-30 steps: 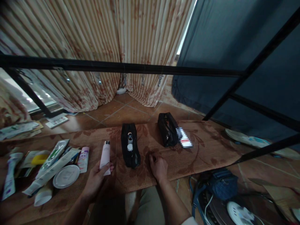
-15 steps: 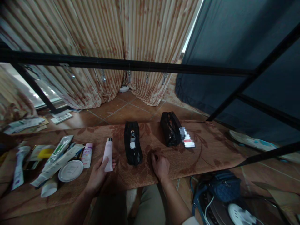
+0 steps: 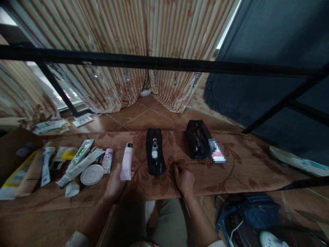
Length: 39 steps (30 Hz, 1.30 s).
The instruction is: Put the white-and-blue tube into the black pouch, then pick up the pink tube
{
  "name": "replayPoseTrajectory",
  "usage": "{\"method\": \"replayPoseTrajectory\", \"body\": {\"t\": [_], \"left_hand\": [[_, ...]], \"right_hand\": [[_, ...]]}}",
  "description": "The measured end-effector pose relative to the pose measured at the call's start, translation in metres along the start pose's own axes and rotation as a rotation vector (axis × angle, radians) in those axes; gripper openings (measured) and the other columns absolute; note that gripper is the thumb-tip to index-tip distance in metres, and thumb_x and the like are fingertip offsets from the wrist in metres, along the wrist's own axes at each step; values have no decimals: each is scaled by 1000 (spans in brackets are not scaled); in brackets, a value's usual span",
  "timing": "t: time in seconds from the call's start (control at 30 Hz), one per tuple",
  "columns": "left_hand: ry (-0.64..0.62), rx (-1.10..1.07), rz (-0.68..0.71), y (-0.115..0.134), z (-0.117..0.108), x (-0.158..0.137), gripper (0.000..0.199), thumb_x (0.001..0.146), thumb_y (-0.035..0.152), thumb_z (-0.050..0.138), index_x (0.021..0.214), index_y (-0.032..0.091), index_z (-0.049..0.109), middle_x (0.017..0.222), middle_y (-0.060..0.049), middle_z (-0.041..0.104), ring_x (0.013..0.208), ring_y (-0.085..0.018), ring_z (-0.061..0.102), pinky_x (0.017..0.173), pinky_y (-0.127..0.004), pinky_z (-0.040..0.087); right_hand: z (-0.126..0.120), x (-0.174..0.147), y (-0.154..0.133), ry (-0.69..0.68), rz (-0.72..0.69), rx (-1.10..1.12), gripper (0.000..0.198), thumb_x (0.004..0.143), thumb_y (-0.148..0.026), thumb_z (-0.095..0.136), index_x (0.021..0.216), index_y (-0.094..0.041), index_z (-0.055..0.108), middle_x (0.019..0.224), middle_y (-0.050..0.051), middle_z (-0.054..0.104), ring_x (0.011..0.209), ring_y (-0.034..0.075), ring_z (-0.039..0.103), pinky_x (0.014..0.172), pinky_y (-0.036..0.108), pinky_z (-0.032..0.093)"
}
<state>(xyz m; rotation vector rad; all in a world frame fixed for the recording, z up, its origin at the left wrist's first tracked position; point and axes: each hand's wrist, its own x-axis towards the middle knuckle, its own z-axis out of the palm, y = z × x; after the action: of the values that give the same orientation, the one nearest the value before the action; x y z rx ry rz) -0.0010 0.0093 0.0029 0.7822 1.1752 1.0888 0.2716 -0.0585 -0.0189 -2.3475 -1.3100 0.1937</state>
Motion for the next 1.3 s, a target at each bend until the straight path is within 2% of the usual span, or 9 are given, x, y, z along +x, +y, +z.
{"method": "replayPoseTrajectory", "body": {"t": [0.2, 0.3, 0.6, 0.73, 0.87, 1.03, 1.17, 1.3], "left_hand": [[-66, -288, -108, -8, -10, 10, 34, 83, 45, 53, 90, 13, 65, 79, -8, 71, 63, -17, 66, 63, -28, 54], [-87, -396, -134, -7, -14, 11, 31, 83, 40, 55, 93, 12, 65, 79, -8, 70, 65, -16, 65, 65, -28, 54], [-121, -517, -170, -1, -20, 8, 30, 82, 35, 57, 99, 12, 64, 92, -10, 69, 76, -17, 65, 74, -31, 54], [-155, -453, -107, 0, -21, 4, 38, 72, 29, 69, 107, 16, 61, 92, -7, 68, 78, -16, 64, 77, -31, 53], [-184, -345, -33, -1, -14, 0, 41, 61, 19, 77, 98, 17, 59, 79, 1, 63, 69, -9, 61, 68, -21, 50], [-163, -75, 24, -6, 0, -4, 41, 63, 27, 76, 94, 18, 50, 67, 6, 57, 56, -11, 59, 54, -23, 47], [-238, 152, 109, -8, 5, -6, 41, 64, 28, 75, 95, 18, 50, 77, 3, 61, 62, -11, 58, 58, -24, 48], [-264, 253, 163, -9, 6, -6, 38, 67, 28, 71, 98, 18, 52, 81, 1, 61, 68, -12, 56, 62, -23, 47]], "right_hand": [[0, 0, 2, 2, -5, 31, 34, 88, -46, 46, 97, -24, 71, 94, 5, 72, 79, 19, 64, 63, 25, 36], [0, -1, 2, -5, 19, 14, 37, 88, -48, 46, 99, -24, 71, 90, 6, 72, 76, 19, 64, 62, 25, 36], [-2, -1, 0, -16, 46, -14, 40, 88, -51, 45, 98, -22, 71, 84, 8, 71, 74, 20, 64, 60, 26, 35], [0, -1, 2, -9, 46, -6, 41, 88, -52, 45, 99, -22, 71, 84, 8, 71, 75, 20, 63, 61, 26, 35], [1, -1, 3, -8, 31, -14, 40, 88, -50, 46, 97, -22, 72, 86, 8, 71, 74, 19, 63, 61, 26, 34], [1, -1, 3, -11, 38, -33, 40, 88, -50, 46, 101, -22, 71, 83, 7, 71, 72, 19, 63, 59, 26, 33], [1, -1, 3, -7, 37, -32, 42, 88, -51, 45, 101, -21, 71, 83, 8, 71, 72, 19, 63, 59, 26, 33], [-1, -1, 2, -2, 27, -22, 41, 88, -50, 45, 101, -21, 71, 85, 8, 71, 74, 20, 63, 61, 26, 35]]}}
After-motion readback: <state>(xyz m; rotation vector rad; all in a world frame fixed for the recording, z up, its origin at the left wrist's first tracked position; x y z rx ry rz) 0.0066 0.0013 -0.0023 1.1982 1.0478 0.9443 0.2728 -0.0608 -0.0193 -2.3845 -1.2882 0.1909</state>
